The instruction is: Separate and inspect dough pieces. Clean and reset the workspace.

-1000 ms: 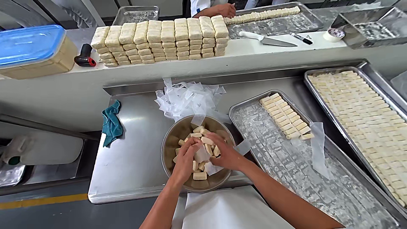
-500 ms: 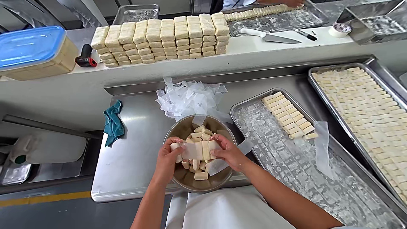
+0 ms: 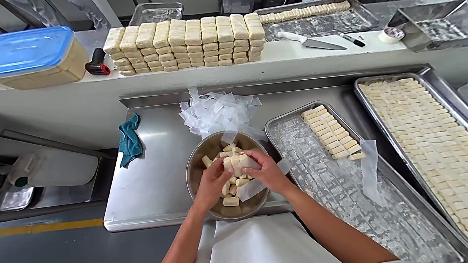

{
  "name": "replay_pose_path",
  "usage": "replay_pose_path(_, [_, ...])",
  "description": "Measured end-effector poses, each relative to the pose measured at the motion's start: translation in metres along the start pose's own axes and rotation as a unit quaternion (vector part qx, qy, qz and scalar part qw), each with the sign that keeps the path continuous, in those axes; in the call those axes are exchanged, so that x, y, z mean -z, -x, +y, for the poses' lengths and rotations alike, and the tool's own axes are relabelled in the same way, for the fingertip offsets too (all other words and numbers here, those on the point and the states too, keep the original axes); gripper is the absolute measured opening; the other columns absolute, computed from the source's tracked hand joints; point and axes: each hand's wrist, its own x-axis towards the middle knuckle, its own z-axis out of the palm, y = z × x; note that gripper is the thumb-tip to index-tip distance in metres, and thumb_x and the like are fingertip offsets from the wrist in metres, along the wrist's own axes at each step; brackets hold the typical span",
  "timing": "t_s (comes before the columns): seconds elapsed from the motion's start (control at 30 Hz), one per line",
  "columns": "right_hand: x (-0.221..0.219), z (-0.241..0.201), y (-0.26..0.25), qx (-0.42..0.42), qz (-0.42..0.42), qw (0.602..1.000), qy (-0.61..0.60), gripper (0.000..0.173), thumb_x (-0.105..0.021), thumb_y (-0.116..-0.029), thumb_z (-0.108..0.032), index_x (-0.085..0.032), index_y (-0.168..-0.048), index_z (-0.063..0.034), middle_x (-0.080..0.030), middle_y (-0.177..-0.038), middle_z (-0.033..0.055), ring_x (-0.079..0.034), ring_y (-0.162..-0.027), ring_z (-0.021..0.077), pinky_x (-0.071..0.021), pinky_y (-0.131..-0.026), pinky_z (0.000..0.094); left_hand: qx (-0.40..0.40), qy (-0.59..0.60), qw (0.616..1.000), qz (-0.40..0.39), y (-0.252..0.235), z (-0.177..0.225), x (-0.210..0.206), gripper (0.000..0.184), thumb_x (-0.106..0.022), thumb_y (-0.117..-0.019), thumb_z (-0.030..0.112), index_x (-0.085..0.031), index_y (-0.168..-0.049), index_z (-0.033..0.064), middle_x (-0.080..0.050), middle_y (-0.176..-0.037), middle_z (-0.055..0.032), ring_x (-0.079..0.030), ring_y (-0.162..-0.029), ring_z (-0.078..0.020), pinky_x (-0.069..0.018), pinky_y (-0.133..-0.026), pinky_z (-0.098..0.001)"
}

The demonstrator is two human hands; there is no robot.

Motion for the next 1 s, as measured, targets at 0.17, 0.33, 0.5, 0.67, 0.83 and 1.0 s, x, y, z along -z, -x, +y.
replay_pose_path(0.17, [-0.010,0.008,-0.004,-0.015,0.024,0.997,0.078,0.043,-0.072,-0.0963,-0.015,-0.060,-0.137,-0.0077,-0.070,-0.119,0.0101,-0.069,-0.103,0.0158,-0.0583,-0.091,0.0362,-0.024,-0.029,0.996,0.082,-0.005,-0.001,-0.017,0.032,-0.071,-0.0950,0.008,-0.066,-0.126,0.0052,-0.075,-0.107,-0.0061,-0.073,-0.095,-0.0144,-0.0612,-0.087,-0.0342])
replay_pose_path(0.33, [-0.021,0.004,0.000,-0.002,0.069,0.991,0.114,0.039,-0.079,-0.0910,-0.020,-0.062,-0.124,-0.0051,-0.070,-0.106,0.0101,-0.069,-0.095,0.0163,-0.0586,-0.086,0.0362,-0.100,-0.125,0.972,0.171,-0.004,-0.003,-0.017,0.037,-0.082,-0.0841,0.014,-0.062,-0.114,0.0030,-0.070,-0.101,-0.0068,-0.070,-0.090,-0.0146,-0.0602,-0.081,-0.0347])
replay_pose_path(0.5, [-0.010,0.007,-0.002,-0.034,0.016,0.999,-0.030,0.043,-0.078,-0.0887,-0.012,-0.060,-0.128,-0.0065,-0.068,-0.110,0.0088,-0.068,-0.096,0.0158,-0.0592,-0.084,0.0337,-0.026,-0.098,0.985,0.143,-0.003,0.000,-0.005,0.064,-0.082,-0.0833,0.032,-0.051,-0.134,0.0077,-0.065,-0.103,-0.0074,-0.065,-0.088,-0.0159,-0.0569,-0.076,-0.0351])
replay_pose_path(0.67, [-0.010,0.000,-0.004,-0.042,-0.051,0.997,-0.038,0.043,-0.073,-0.0934,-0.008,-0.061,-0.135,-0.0080,-0.069,-0.120,0.0080,-0.068,-0.105,0.0144,-0.0577,-0.092,0.0327,-0.005,-0.062,0.998,0.006,-0.004,-0.001,0.000,0.054,-0.067,-0.0956,0.033,-0.056,-0.143,0.0104,-0.060,-0.140,-0.0083,-0.059,-0.126,-0.0212,-0.0506,-0.104,-0.0450])
replay_pose_path(0.83, [-0.022,0.000,-0.004,0.008,-0.015,0.992,0.127,0.038,-0.068,-0.0996,-0.018,-0.061,-0.135,-0.0060,-0.071,-0.114,0.0103,-0.070,-0.102,0.0169,-0.0582,-0.091,0.0380,-0.038,-0.048,0.997,0.055,-0.002,-0.003,-0.016,0.027,-0.068,-0.0973,0.012,-0.068,-0.124,0.0091,-0.075,-0.097,-0.0032,-0.072,-0.088,-0.0117,-0.0605,-0.081,-0.0326])
replay_pose_path(1.0, [-0.028,0.009,-0.001,0.078,0.049,0.972,0.214,0.038,-0.069,-0.0986,-0.021,-0.063,-0.130,-0.0010,-0.069,-0.116,0.0152,-0.069,-0.105,0.0227,-0.0573,-0.094,0.0415,-0.098,-0.167,0.971,0.141,0.001,-0.006,-0.020,0.028,-0.073,-0.0928,0.026,-0.070,-0.115,0.0092,-0.070,-0.083,0.0011,-0.065,-0.070,-0.0083,-0.0563,-0.064,-0.0308])
